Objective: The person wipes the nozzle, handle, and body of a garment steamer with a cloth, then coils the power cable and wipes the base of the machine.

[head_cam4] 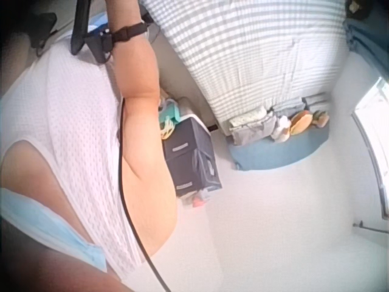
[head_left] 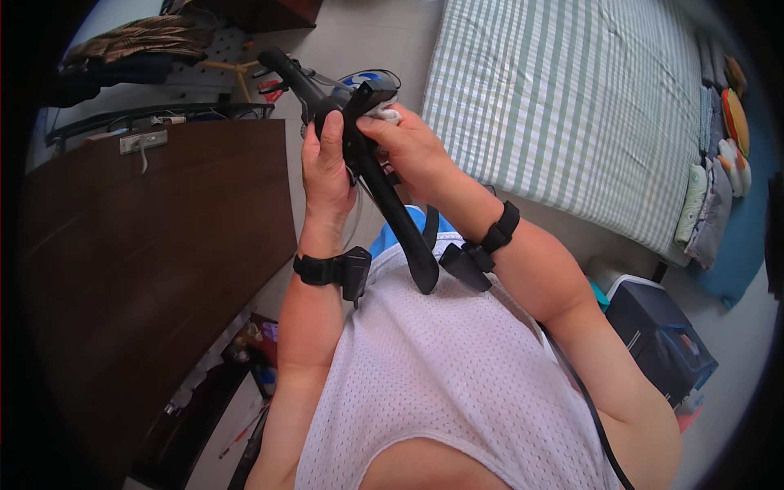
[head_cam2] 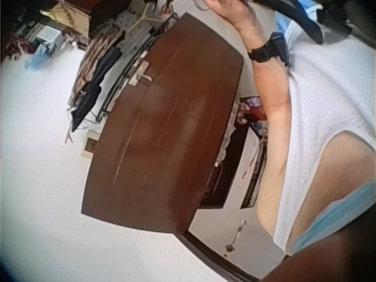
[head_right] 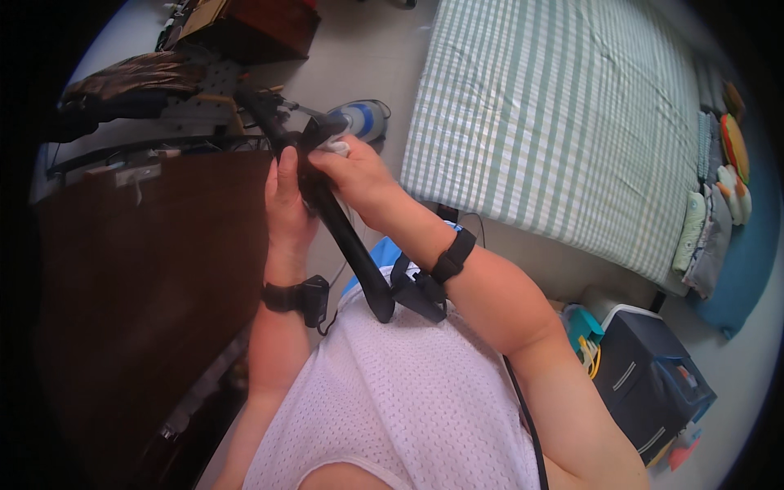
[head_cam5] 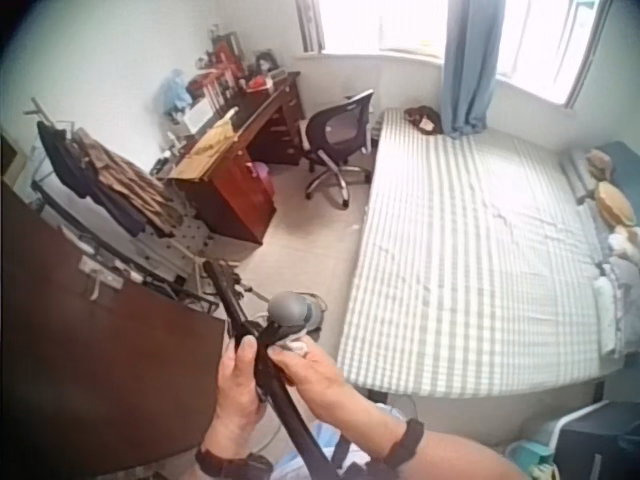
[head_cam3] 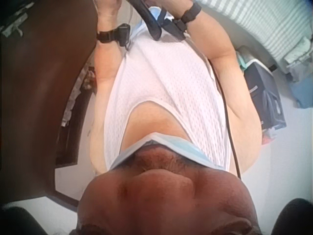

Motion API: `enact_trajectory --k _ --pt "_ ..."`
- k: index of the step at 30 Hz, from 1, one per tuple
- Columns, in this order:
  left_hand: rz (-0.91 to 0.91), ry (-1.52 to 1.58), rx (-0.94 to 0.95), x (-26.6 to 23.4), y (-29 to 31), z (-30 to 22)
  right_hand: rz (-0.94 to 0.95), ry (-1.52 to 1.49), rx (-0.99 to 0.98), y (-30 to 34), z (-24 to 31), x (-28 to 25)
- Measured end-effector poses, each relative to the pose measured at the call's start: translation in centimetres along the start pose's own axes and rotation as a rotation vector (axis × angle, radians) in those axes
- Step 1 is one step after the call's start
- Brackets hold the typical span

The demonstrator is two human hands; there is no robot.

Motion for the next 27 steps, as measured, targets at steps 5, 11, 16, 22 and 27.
enact_trajectory --k 5,11,16,22,27 --pt "0.069 0.13 -0.13 1.2 0.5 -0.9 0.013 -0.113 0.024 -0.3 -0.7 -2.0" --pt "-0.15 0.231 -0.312 0.3 0.5 0.0 -0.174 0.097 -0.35 0.8 1.2 -4.9" --pt "-0.193 0.258 -0.38 -1.2 0.2 2.0 -0.06 0.889 -0.769 1.0 3.3 -2.8" --pt "-0.189 0.448 -0.54 -0.9 2.3 3.6 0.164 1.516 -0.868 -0.7 3.1 -3.2" --pt "-0.195 0.447 -0.587 0.0 2.9 4.2 -0.017 1.397 -0.837 -1.4 1.3 -4.5"
Point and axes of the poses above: each hand's wrist, its own y-axis away from the middle knuckle, its own x-axis out of the palm, z = x × y, the point moved 3 cm from there along -y, towards the middle knuckle, and after that the axes turned 5 degrees about z, right-handed, at the moved point
